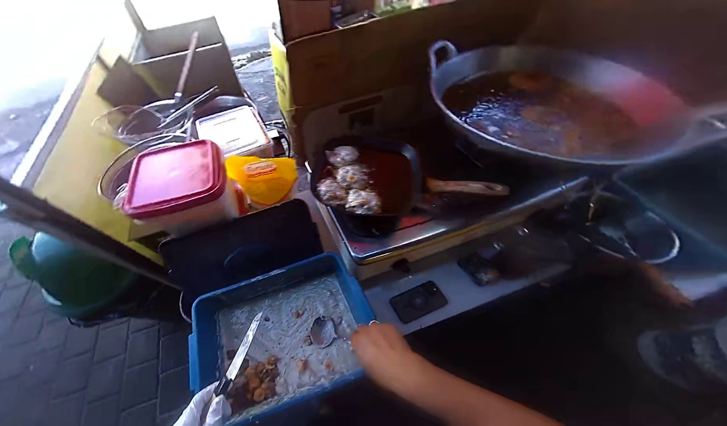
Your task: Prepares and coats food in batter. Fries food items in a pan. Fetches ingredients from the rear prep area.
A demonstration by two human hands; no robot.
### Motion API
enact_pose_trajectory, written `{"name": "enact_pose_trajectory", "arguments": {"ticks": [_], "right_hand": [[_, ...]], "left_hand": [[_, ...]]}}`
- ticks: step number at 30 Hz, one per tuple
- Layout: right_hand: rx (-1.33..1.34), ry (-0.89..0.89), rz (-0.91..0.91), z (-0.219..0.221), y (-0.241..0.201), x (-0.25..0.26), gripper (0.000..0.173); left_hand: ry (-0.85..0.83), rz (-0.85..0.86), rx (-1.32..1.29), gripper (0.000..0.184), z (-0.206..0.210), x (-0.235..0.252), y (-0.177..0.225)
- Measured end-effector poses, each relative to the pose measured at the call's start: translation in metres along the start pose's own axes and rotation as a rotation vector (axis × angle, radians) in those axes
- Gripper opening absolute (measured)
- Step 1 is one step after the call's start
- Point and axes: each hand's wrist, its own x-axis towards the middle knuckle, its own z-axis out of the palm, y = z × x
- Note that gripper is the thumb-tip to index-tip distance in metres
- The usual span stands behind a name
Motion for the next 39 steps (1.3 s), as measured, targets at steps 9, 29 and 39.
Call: {"name": "enact_pose_trajectory", "arguments": {"ticks": [9, 29, 39], "right_hand": [[-0.124, -0.06, -0.045, -0.036, -0.047, -0.011, 0.029], [-0.166, 0.017, -0.392, -0.014, -0.074, 0.009, 0.036], [-0.081, 0.466, -0.062, 0.037, -0.042, -0.024, 0.043]], "left_hand": [[0.437, 0.103, -0.15, 0.034, 0.032, 0.033, -0.016], [0.477, 0.102, -0.404, 0.028, 0.035, 0.032, -0.022], [-0.513, -0.097, 0.204, 0.039, -0.045, 0.018, 0.006]]}}
